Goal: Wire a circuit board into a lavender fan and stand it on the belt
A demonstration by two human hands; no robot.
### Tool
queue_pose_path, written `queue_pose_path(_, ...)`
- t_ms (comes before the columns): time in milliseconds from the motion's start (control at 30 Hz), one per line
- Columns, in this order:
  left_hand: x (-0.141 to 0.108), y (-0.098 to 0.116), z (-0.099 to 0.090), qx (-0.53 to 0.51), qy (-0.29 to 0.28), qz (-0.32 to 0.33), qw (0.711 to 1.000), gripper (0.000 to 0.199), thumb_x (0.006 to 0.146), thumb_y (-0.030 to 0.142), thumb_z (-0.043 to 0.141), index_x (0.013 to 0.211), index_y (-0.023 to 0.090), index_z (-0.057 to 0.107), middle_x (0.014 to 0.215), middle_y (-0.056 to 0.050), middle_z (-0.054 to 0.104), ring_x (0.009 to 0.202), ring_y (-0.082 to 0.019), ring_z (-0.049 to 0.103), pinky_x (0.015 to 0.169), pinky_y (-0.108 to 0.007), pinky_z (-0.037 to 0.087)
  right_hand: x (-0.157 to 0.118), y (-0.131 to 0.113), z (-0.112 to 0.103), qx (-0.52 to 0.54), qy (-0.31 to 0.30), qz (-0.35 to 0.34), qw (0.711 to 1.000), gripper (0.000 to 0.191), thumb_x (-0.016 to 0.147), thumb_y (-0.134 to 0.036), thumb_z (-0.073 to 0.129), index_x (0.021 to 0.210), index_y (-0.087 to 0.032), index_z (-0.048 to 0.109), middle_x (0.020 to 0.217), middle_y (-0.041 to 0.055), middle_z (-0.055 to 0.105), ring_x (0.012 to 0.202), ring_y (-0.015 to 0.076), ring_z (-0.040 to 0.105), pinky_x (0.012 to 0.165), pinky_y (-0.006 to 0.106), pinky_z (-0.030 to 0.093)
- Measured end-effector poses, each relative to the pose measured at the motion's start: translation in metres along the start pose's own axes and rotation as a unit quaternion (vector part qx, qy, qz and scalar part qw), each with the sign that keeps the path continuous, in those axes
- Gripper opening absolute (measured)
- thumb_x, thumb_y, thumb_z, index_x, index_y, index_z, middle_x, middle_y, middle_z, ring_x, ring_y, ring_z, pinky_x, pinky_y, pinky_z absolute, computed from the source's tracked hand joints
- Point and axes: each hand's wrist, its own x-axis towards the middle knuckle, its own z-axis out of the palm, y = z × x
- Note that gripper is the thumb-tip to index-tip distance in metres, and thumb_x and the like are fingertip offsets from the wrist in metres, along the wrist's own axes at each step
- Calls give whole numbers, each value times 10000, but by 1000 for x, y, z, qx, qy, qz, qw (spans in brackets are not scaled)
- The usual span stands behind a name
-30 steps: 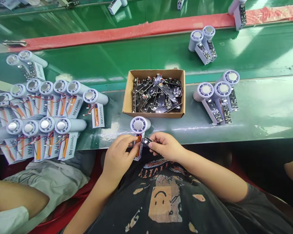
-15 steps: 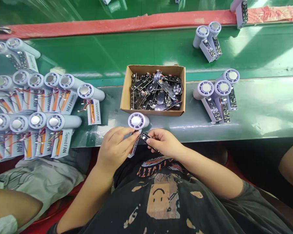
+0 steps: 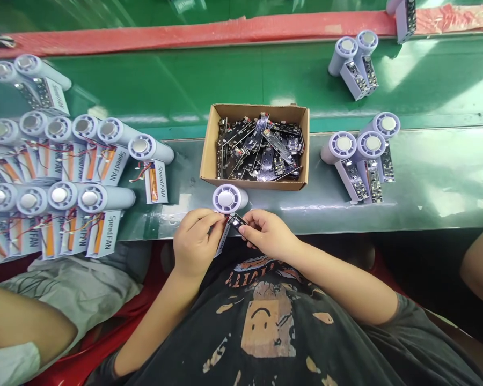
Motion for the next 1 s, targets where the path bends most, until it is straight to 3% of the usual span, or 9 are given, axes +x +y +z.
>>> queue_pose_path(133,-2,4,-12,54,-61,37,996,255,978,149,455,1051,181,698,983,-67,716,885,-183,650,809,-307,519,0,1,1,-22,17,5,1000,224,785,-384,667,790,-201,537,651,-42,587,518,80,519,522,230,429)
queue_pose_path(267,-4,13,-25,167,-140,48,975,310,962,143,453,1168,203,677,1078,-103,689,994,-260,621,879,-409,494,-1,1,2,-19,22,0,1000,225,778,-390,656,789,-205,529,660,-45,574,509,77,511,509,230,423)
queue_pose_path(400,-4,27,-28,244,-144,60,957,306,925,130,505,1177,192,667,1038,-116,673,979,-292,593,869,-443,465,-1,2,3,-18,29,-14,999,225,774,-393,649,786,-206,527,652,-46,566,512,78,516,502,224,428)
queue_pose_path(500,-2,39,-25,285,-144,79,944,295,928,100,454,1136,105,662,945,-134,666,918,-291,576,822,-435,456,-1,5,4,-34,37,-24,998,209,787,-388,631,801,-206,529,642,-47,565,503,77,505,496,222,426)
queue_pose_path(600,1,48,-23,312,-157,79,934,289,935,90,411,1053,97,675,842,-126,638,827,-281,557,748,-426,446,0,7,5,-60,39,-36,997,192,808,-385,611,814,-207,539,643,-41,568,515,84,504,494,222,428)
queue_pose_path(733,5,43,-21,275,-179,55,943,271,935,110,410,952,130,680,830,-123,625,815,-283,555,728,-432,450,-1,5,5,-94,44,-51,993,170,823,-376,585,818,-209,551,657,-34,571,548,92,516,487,215,413)
queue_pose_path(900,-1,18,-24,81,-170,31,982,329,943,120,406,1199,123,614,992,-112,647,921,-238,585,828,-383,494,-1,2,3,-58,51,-33,996,132,826,-329,580,817,-203,540,651,-48,539,526,78,508,463,197,399)
queue_pose_path(1000,-5,10,-31,69,-167,37,983,344,943,140,431,1241,146,605,1054,-107,652,959,-242,590,855,-396,483,-1,1,2,-58,47,-41,996,110,841,-300,569,812,-198,541,664,-42,546,535,74,519,457,185,395)
